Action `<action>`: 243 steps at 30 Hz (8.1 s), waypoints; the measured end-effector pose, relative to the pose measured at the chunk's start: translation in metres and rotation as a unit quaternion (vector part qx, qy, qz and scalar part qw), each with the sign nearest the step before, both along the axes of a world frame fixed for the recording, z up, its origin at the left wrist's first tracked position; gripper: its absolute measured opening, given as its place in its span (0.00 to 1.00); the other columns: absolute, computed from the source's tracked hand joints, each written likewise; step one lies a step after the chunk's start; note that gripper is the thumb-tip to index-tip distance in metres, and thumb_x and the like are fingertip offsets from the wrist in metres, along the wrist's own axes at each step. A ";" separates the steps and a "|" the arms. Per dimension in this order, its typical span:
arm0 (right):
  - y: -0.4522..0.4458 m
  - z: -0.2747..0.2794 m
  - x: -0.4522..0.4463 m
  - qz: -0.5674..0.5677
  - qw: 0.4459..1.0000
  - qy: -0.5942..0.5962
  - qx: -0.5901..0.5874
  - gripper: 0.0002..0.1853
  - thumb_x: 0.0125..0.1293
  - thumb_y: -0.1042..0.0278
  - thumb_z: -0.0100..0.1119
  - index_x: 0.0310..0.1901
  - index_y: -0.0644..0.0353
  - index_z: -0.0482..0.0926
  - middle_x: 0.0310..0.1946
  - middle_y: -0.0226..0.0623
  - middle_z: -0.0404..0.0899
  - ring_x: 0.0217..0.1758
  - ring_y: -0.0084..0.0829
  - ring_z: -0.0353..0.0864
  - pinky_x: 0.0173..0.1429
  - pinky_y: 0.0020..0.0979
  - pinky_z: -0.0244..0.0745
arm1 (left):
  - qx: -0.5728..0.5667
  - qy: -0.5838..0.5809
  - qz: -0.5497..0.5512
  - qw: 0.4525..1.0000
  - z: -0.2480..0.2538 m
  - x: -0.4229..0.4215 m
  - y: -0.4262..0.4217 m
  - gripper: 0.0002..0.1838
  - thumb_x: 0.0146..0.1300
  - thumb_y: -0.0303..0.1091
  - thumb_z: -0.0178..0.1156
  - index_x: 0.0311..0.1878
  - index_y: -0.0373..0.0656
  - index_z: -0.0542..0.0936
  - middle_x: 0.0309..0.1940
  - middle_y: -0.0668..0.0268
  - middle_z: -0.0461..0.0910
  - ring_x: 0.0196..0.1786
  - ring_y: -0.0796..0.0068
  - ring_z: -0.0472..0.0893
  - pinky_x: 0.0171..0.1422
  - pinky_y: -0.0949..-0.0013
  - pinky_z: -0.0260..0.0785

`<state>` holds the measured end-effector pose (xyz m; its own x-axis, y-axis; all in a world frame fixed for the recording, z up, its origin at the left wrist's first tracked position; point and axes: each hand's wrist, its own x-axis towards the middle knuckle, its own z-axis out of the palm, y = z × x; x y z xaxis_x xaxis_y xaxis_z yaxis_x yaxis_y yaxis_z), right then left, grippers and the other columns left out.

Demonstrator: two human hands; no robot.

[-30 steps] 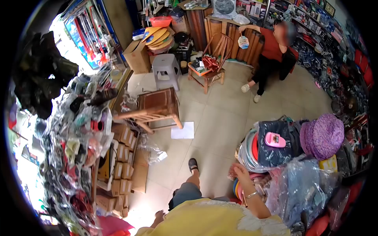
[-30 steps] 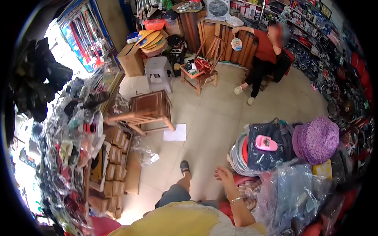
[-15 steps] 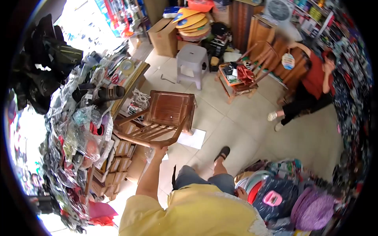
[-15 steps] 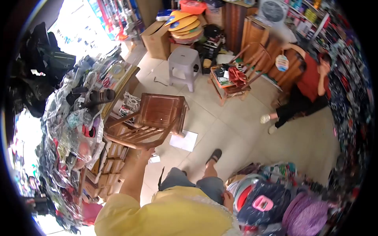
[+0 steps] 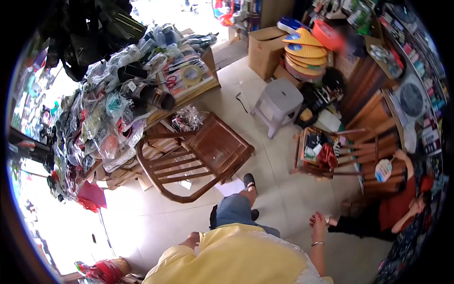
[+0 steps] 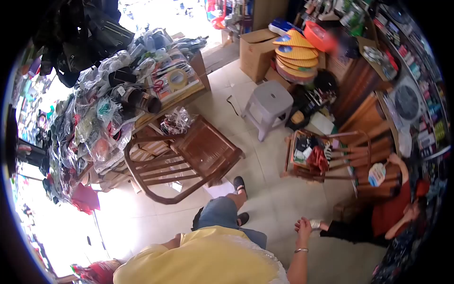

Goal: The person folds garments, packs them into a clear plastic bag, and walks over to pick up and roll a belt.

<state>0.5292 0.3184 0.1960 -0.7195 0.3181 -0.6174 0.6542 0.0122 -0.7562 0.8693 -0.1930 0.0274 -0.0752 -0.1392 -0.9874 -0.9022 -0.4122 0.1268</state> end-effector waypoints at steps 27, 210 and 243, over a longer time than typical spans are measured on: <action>-0.315 -0.042 -0.610 0.739 0.667 -0.028 0.093 0.17 0.64 0.68 0.52 0.53 0.63 0.72 0.31 0.32 0.76 0.27 0.21 0.75 0.23 0.23 0.70 | -0.115 -0.217 0.726 0.642 0.074 -0.362 0.382 0.18 0.57 0.33 0.53 0.52 0.48 0.73 0.27 0.65 0.75 0.22 0.71 0.73 0.19 0.67 0.61; -0.616 0.285 0.818 0.470 -0.693 -0.545 -0.043 0.17 0.58 0.58 0.64 0.43 0.57 0.71 0.17 0.22 0.61 0.15 0.17 0.56 0.19 0.21 0.49 | 0.091 -0.759 0.169 -0.622 0.419 -0.161 -0.315 0.39 0.61 0.27 0.55 0.72 0.45 0.47 0.25 0.67 0.75 0.21 0.85 0.68 0.22 0.80 0.60; -0.659 0.326 0.802 0.491 -0.749 -0.444 -0.034 0.34 0.49 0.57 0.68 0.54 0.72 0.70 0.39 0.36 0.76 0.39 0.25 0.75 0.46 0.26 0.70 | -0.498 -0.358 0.785 -0.083 0.351 0.163 -0.120 0.24 0.63 0.41 0.57 0.61 0.43 0.70 0.59 0.61 0.71 0.63 0.68 0.68 0.67 0.64 0.57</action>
